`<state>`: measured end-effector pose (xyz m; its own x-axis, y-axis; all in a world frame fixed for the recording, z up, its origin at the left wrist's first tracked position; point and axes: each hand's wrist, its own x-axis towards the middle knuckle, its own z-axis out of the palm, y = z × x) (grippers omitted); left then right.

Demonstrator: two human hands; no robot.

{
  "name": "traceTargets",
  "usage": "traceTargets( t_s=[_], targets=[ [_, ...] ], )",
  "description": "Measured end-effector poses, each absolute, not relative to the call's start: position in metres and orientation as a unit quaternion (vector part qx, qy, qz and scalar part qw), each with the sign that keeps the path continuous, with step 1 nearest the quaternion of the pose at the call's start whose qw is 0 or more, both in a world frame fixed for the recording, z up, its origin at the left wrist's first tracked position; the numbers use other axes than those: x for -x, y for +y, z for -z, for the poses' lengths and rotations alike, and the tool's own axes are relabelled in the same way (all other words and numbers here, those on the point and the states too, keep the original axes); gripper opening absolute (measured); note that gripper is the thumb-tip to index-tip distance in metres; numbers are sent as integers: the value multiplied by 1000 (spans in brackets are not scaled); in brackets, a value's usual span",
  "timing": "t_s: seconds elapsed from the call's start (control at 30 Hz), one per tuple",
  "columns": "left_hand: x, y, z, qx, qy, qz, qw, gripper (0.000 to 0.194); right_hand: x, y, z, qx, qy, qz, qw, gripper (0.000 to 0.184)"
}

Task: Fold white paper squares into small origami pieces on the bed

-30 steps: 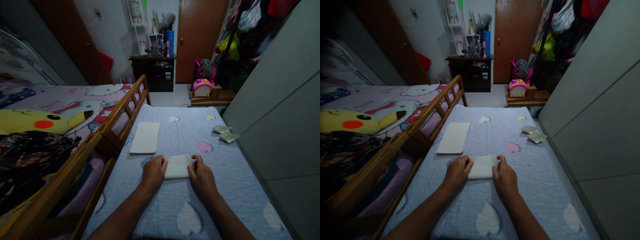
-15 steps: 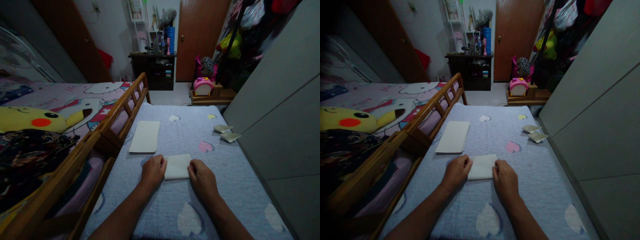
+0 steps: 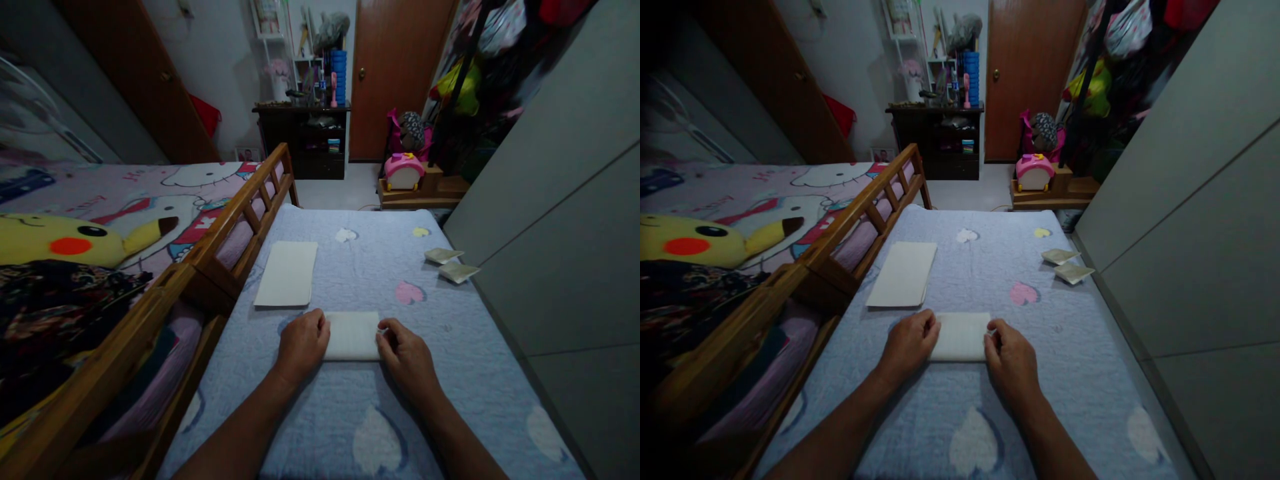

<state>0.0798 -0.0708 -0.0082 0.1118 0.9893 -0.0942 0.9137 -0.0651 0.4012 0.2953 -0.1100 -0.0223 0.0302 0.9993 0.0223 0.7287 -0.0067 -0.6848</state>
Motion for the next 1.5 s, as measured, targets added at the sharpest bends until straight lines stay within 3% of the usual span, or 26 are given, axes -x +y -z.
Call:
traceTargets(
  t_s=[0.8, 1.1, 1.5],
  targets=[
    [-79, -73, 12, -720, 659, -113, 186, 18, -289, -119, 24, 660, -663, -220, 276, 12],
    [-76, -74, 4, -724, 633, -131, 242, 16, -286, -120, 24, 662, -701, -169, 205, 11],
    [-81, -76, 7, -732, 649, -94, 186, 19, -288, -120, 25, 670, -695, -170, 198, 13]
  ],
)
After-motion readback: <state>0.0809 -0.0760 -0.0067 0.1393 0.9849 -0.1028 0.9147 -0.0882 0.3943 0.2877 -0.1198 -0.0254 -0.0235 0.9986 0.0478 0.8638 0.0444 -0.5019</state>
